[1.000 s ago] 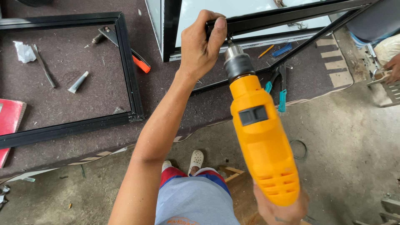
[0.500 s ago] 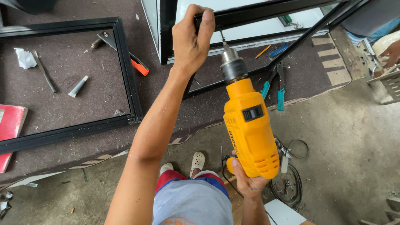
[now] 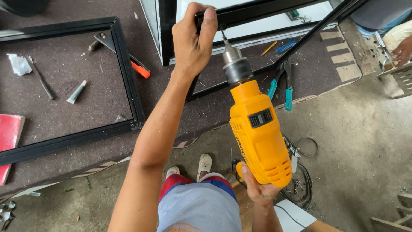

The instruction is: The person uses a drill to bore into a black metal frame, then uses a riveter to fasten parts together, and subsequently picks a screw from a toolbox to drive it into the frame with a screwdriver.

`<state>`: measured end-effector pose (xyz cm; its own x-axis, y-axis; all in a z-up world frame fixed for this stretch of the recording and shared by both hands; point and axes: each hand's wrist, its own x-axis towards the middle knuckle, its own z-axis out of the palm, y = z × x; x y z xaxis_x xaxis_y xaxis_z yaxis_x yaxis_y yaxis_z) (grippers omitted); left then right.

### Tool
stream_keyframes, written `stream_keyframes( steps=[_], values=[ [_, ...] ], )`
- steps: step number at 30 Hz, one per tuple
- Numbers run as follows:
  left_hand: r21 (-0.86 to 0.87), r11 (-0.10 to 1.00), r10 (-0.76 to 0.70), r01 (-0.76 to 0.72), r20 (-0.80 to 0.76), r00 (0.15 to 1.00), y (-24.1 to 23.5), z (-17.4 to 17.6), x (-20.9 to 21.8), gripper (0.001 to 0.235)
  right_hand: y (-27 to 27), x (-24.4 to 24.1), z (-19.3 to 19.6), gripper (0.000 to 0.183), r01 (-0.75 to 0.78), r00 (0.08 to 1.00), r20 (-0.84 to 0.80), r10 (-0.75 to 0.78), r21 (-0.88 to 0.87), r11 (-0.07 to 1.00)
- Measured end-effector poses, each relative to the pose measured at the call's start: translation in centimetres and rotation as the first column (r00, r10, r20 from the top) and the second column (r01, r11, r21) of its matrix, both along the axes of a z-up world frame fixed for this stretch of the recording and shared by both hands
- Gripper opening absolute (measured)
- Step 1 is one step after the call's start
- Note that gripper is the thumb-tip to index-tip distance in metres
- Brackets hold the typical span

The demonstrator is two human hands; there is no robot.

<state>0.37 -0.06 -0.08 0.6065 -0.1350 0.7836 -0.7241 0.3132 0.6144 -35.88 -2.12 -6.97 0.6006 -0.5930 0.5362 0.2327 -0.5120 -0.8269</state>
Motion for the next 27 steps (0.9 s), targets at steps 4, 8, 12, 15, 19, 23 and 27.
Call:
stream_keyframes(
  steps=[4, 8, 12, 15, 19, 23, 27],
  values=[
    [-0.004, 1.000, -0.009, 0.009, 0.006, 1.000, 0.2, -0.2, -0.5, 0.028, -0.7, 0.3, 1.3, 0.058, 0.013, 1.000, -0.028, -0.013, -0.008, 1.000],
    [-0.019, 1.000, -0.014, 0.015, 0.019, 1.000, 0.3, 0.0, -0.7, 0.028, -1.8, -0.3, 2.3, 0.053, -0.019, 0.998, -0.054, 0.018, -0.006, 1.000],
    [-0.008, 1.000, -0.004, 0.004, -0.008, 1.000, 0.1, 0.1, -1.3, 0.027, -2.2, 0.0, 1.4, 0.052, -0.113, 0.993, 0.065, 0.101, 0.218, 0.969],
    [-0.025, 1.000, -0.009, 0.010, 0.012, 1.000, 0.2, 0.2, -1.1, 0.026, -0.5, 1.6, -0.5, 0.056, -0.156, 0.984, 0.130, 0.123, 0.288, 0.945],
    [-0.029, 1.000, 0.000, 0.001, 0.006, 1.000, 0.1, -0.2, -1.1, 0.025, 3.0, 2.3, -1.9, 0.056, -0.072, 0.995, 0.084, 0.058, 0.171, 0.983],
    [-0.046, 0.999, 0.013, -0.011, 0.044, 0.999, 0.1, -0.1, -1.0, 0.026, 4.4, 0.9, -0.4, 0.042, 0.043, 0.996, -0.079, -0.052, -0.118, 0.992],
    [-0.008, 1.000, -0.010, 0.010, 0.016, 1.000, 0.4, -0.2, -0.5, 0.027, 3.8, -1.5, 3.2, 0.036, 0.196, 0.970, -0.125, -0.207, -0.092, 0.976]
  ],
)
